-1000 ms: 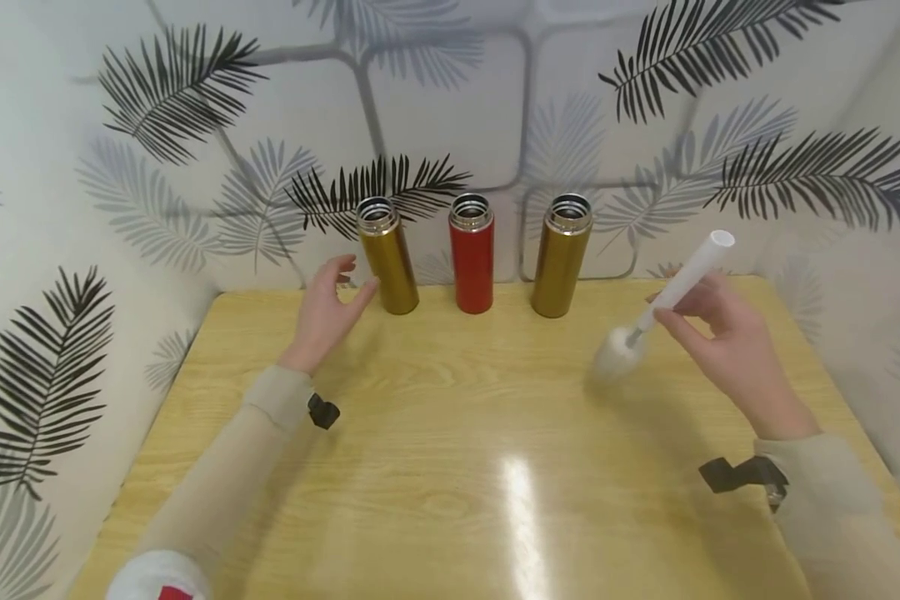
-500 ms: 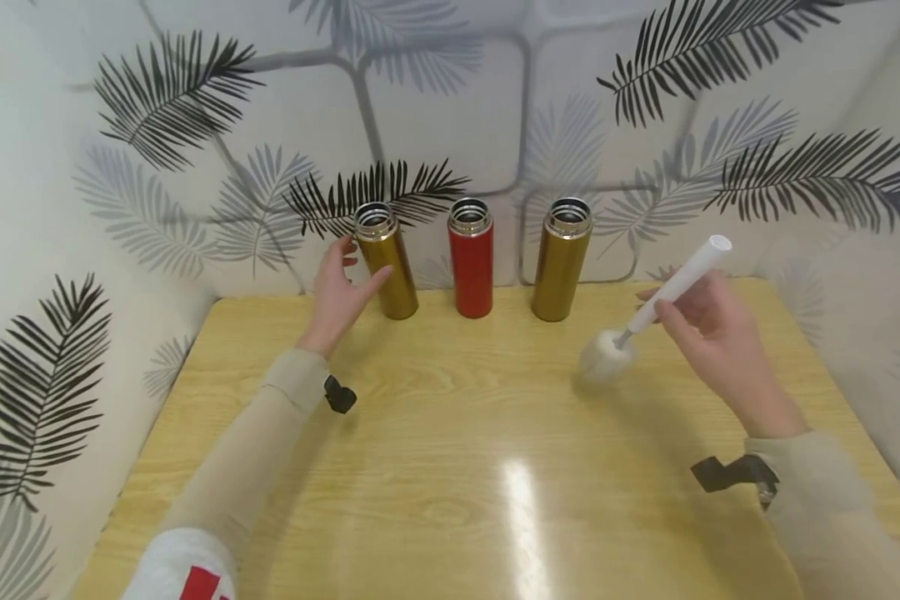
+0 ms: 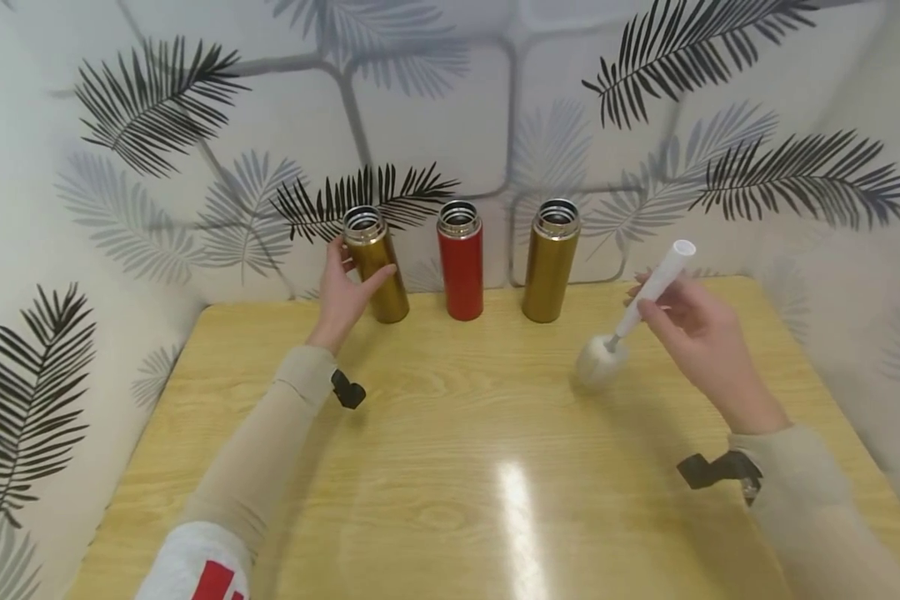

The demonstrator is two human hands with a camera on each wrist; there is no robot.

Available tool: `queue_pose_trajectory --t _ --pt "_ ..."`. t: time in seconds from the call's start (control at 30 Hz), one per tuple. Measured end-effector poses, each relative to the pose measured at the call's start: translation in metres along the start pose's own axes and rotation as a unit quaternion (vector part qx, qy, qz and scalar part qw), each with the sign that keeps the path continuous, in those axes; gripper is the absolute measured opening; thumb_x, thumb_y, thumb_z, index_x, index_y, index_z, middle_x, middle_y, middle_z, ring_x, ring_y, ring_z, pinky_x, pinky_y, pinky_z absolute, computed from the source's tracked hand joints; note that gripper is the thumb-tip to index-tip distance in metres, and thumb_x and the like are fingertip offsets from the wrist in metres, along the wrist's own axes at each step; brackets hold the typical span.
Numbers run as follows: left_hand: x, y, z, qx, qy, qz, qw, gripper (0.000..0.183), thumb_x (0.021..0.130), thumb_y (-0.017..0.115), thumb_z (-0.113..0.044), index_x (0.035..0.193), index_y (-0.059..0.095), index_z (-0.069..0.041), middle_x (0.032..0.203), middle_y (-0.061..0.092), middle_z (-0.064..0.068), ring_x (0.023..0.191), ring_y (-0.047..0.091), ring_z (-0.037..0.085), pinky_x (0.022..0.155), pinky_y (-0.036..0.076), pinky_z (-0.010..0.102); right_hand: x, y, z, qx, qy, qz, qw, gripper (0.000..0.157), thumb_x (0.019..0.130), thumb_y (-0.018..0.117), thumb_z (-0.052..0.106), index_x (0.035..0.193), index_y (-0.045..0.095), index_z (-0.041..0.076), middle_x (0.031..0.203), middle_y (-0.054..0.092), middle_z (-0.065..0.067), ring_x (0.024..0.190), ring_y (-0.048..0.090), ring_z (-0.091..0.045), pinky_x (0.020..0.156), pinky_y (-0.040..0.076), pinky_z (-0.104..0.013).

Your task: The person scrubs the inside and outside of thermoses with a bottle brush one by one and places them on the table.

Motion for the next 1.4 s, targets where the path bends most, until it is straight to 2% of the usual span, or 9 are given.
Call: queue_pose_trajectory --t 0.07,0.17,0.3,0.4,0.63,0.93,1.1,1.27,1.4 --pt "0.003 -0.001 0.0 -0.002 -0.004 0.001 1.0 0.09 0.091 0.083 -0.029 0.159 0.029 -0.009 0.152 0.049 0.019 0.134 0.052 0.034 0.113 0.044 0.048 0.001 0.0 0.0 0.002 -0.007 -0.003 1.0 0.034 0.095 0.059 -0.018 0.129 0.06 -0.016 0.113 0.073 -0.008 0.107 0.07 -0.013 0.091 0.055 -0.017" --pt "0.01 -0.002 -0.002 0.001 -0.005 0.007 1.0 0.086 0.091 0.083 -0.027 0.157 0.031 -0.008 0.15 0.049 0.02 0.131 0.053 0.036 0.109 0.047 0.049 0.001 0.0 -0.001 0.033 -0.01 -0.003 0.999 0.043 0.095 0.058 -0.02 0.137 0.056 -0.012 0.112 0.074 -0.006 0.107 0.071 -0.012 0.091 0.055 -0.017" --pt "0.015 -0.003 -0.006 0.016 -0.004 0.016 0.9997 0.078 0.091 0.083 -0.025 0.152 0.038 -0.007 0.147 0.052 0.019 0.128 0.054 0.037 0.106 0.048 0.049 -0.001 0.002 0.0 0.088 -0.027 0.0 0.996 0.049 0.093 0.055 -0.024 0.141 0.051 -0.013 0.113 0.074 -0.011 0.106 0.072 -0.015 0.09 0.057 -0.018" --pt "0.013 -0.002 -0.008 0.023 -0.003 0.016 0.9996 0.077 0.09 0.084 -0.026 0.151 0.039 -0.007 0.147 0.053 0.018 0.128 0.055 0.036 0.107 0.049 0.049 -0.002 0.002 0.003 0.109 -0.043 0.001 0.993 0.047 0.093 0.053 -0.026 0.139 0.049 -0.017 0.113 0.074 -0.013 0.105 0.073 -0.017 0.089 0.057 -0.02" --pt "-0.004 0.001 -0.008 0.014 -0.015 0.021 0.9996 0.081 0.089 0.085 -0.028 0.153 0.039 -0.008 0.149 0.052 0.018 0.13 0.055 0.036 0.108 0.048 0.049 -0.005 0.001 0.006 0.161 -0.034 0.011 0.986 0.036 0.096 0.047 -0.025 0.132 0.049 -0.021 0.114 0.072 -0.017 0.107 0.072 -0.021 0.088 0.06 -0.025" --pt "-0.021 0.0 -0.016 0.005 -0.009 0.029 0.9995 0.083 0.087 0.086 -0.028 0.153 0.04 -0.009 0.146 0.054 0.018 0.131 0.055 0.037 0.109 0.048 0.051 -0.005 -0.001 0.006 0.097 -0.005 -0.004 0.995 0.036 0.097 0.053 -0.019 0.133 0.055 -0.014 0.11 0.072 -0.011 0.102 0.073 -0.015 0.082 0.06 -0.022" --pt "-0.031 -0.003 -0.022 -0.007 -0.002 0.033 0.9994 0.083 0.086 0.087 -0.028 0.152 0.04 -0.01 0.147 0.054 0.017 0.131 0.055 0.038 0.109 0.048 0.054 -0.002 0.0 0.009 0.105 -0.014 0.0 0.994 0.039 0.096 0.053 -0.021 0.135 0.052 -0.015 0.111 0.073 -0.011 0.104 0.073 -0.015 0.085 0.059 -0.021" --pt "-0.042 -0.005 -0.03 -0.007 0.02 0.037 0.9991 0.08 0.086 0.088 -0.028 0.15 0.043 -0.01 0.146 0.056 0.016 0.129 0.056 0.037 0.108 0.047 0.056 0.004 0.001 0.011 0.106 -0.013 0.004 0.994 0.032 0.097 0.053 -0.02 0.128 0.049 -0.019 0.113 0.072 -0.012 0.108 0.071 -0.017 0.088 0.059 -0.021" --pt "-0.051 -0.003 -0.037 -0.012 0.042 0.04 0.9982 0.077 0.085 0.088 -0.026 0.148 0.047 -0.01 0.143 0.057 0.014 0.125 0.057 0.036 0.106 0.048 0.055 0.008 0.002 0.013 0.088 -0.013 0.007 0.996 0.029 0.098 0.055 -0.018 0.127 0.054 -0.015 0.113 0.072 -0.012 0.107 0.071 -0.016 0.087 0.058 -0.02"
Point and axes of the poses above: each hand's wrist, its own x-axis towards the middle knuckle, its own y-axis out of the palm, z = x × y, the point moved 9 cm from there along x, towards the middle knuckle
